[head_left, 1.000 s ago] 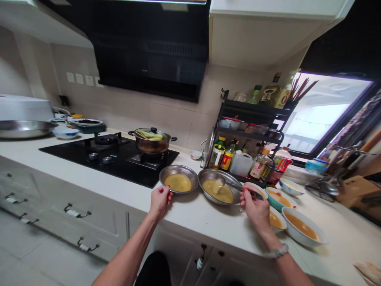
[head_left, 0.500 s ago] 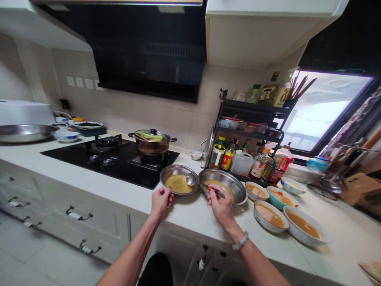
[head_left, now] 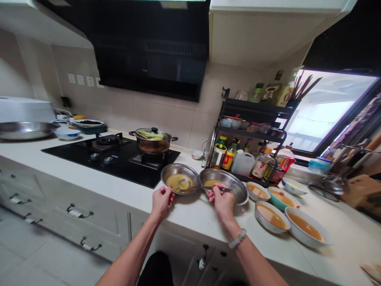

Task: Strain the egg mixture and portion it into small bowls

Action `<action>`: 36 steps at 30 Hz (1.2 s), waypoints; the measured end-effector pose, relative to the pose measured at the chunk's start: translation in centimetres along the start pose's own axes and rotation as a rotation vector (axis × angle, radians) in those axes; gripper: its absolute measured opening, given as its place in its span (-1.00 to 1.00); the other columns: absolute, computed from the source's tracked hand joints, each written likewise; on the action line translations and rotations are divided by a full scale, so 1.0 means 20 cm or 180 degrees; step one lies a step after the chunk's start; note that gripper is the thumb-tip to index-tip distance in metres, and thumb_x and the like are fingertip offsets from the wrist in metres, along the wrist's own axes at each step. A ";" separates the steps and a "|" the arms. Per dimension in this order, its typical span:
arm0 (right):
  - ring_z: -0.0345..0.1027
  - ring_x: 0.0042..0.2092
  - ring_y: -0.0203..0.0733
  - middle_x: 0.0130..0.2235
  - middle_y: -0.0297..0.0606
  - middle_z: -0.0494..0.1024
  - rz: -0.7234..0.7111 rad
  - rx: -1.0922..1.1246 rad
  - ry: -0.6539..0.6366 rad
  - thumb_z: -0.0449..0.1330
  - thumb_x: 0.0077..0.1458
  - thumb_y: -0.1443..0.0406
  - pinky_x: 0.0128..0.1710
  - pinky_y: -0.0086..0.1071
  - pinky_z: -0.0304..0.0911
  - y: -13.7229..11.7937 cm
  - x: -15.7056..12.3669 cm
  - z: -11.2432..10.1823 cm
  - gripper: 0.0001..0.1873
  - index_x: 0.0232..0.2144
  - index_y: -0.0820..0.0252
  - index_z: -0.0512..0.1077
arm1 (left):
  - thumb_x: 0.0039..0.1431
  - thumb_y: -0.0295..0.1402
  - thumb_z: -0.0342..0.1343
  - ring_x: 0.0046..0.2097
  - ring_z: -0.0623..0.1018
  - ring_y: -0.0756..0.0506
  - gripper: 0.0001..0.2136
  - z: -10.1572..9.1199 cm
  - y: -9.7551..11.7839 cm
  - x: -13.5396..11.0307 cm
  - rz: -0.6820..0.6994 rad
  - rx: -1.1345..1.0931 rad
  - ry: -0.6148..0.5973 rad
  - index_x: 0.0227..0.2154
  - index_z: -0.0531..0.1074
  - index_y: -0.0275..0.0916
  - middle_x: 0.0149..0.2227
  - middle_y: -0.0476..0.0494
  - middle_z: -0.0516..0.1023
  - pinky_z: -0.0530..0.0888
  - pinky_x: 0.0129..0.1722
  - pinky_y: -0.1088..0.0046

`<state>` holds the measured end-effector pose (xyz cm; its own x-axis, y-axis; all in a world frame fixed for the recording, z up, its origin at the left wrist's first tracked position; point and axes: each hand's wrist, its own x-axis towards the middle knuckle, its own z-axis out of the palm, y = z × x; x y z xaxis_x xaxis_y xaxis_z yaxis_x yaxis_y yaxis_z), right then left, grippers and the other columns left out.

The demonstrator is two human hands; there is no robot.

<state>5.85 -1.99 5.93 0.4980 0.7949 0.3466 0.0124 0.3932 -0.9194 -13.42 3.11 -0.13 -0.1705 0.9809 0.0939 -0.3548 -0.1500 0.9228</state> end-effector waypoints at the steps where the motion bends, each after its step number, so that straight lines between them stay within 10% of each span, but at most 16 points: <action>1: 0.30 -0.69 -0.31 -0.66 -0.36 0.46 0.0012 0.0059 0.0020 0.27 -0.10 0.05 -0.72 -0.49 0.24 -0.01 0.00 0.00 -0.63 -0.42 0.23 0.35 | -0.09 -0.18 0.19 -0.72 0.25 0.12 -0.71 0.00 0.00 0.00 0.0002 0.0005 0.0015 -0.68 0.27 -0.24 -0.72 0.05 0.38 0.16 -0.77 0.63; 13: 0.32 -0.65 -0.30 -0.63 -0.37 0.47 -0.0172 0.0358 0.0464 0.35 -0.20 0.11 -0.71 -0.51 0.21 -0.20 0.08 -0.21 -0.60 -0.39 0.21 0.33 | -0.10 -0.18 0.21 -0.73 0.25 0.12 -0.70 0.00 -0.01 0.01 0.0004 -0.0043 0.0015 -0.69 0.28 -0.24 -0.72 0.04 0.39 0.17 -0.79 0.63; 26: 0.38 -0.58 -0.21 -0.54 -0.26 0.48 -0.1189 -0.1370 0.0185 0.18 0.04 0.11 -0.62 -0.37 0.33 -0.13 0.11 -0.58 -0.70 -0.31 0.23 0.45 | -0.09 -0.19 0.21 -0.72 0.25 0.12 -0.71 0.00 -0.01 0.01 -0.0018 -0.0098 0.0014 -0.67 0.27 -0.24 -0.71 0.04 0.39 0.16 -0.78 0.64; 31: 0.35 -0.55 -0.29 -0.39 -0.24 0.48 -0.1870 -0.1478 -0.0406 0.15 0.10 0.24 -0.58 -0.39 0.35 -0.15 0.04 -0.50 -0.83 -0.27 0.16 0.49 | -0.10 -0.19 0.21 -0.72 0.26 0.12 -0.71 0.00 -0.01 0.00 0.0005 -0.0087 0.0016 -0.66 0.28 -0.25 -0.71 0.05 0.40 0.17 -0.78 0.64; 36: 0.32 -0.59 -0.33 -0.43 -0.28 0.48 -0.1565 -0.0965 -0.0501 0.12 0.15 0.23 -0.62 -0.45 0.33 -0.13 -0.03 -0.27 -0.82 -0.27 0.17 0.47 | -0.09 -0.19 0.20 -0.72 0.26 0.12 -0.71 0.01 0.00 0.00 0.0031 -0.0041 0.0015 -0.67 0.27 -0.25 -0.71 0.05 0.39 0.17 -0.78 0.64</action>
<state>10.28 -6.02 7.16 0.2370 0.6211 0.7470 0.4674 0.6012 -0.6482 -13.28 3.10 -0.09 -0.1783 0.9788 0.1011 -0.3649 -0.1612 0.9170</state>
